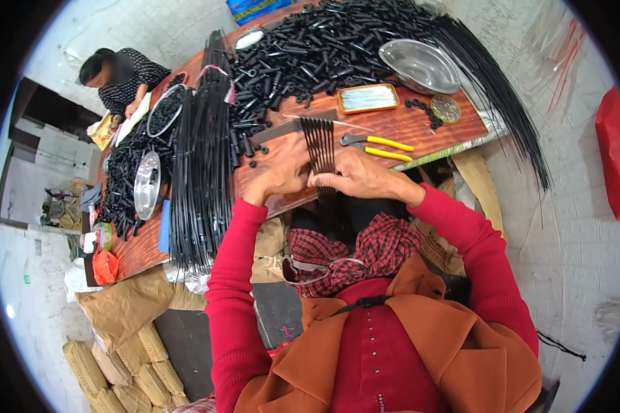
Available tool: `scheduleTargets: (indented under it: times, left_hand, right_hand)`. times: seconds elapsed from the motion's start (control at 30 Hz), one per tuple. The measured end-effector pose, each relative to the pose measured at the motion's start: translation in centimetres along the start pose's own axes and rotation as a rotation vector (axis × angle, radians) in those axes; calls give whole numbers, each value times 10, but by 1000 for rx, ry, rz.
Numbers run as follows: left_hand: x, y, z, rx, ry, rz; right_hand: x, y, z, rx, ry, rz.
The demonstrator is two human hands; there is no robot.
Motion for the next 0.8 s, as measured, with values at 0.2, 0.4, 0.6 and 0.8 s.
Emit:
scheduleTargets:
  times: [0.2, 0.4, 0.6, 0.8]
  left_hand:
    - [46, -66, 29, 293, 273, -25]
    - [57, -55, 43, 215, 420, 23]
    - [26, -58, 50, 157, 511, -90]
    - [-26, 46, 128, -140, -97, -211]
  right_hand:
    - [4, 32, -27, 27, -44, 122]
    - [-9, 48, -27, 80, -14, 76]
    - [9, -17, -66, -139, -114, 64]
    - [-27, -52, -109, -19, 159, -197]
Point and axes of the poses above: each hand's wrist, its own x-axis towards the middle knuckle, its own z-axis out of the palm, y = z × x, the point moved 3 cm from there along x, towards the middle knuckle, and after that the axes turned 6 degrees about -z, right-handed, at the moved point
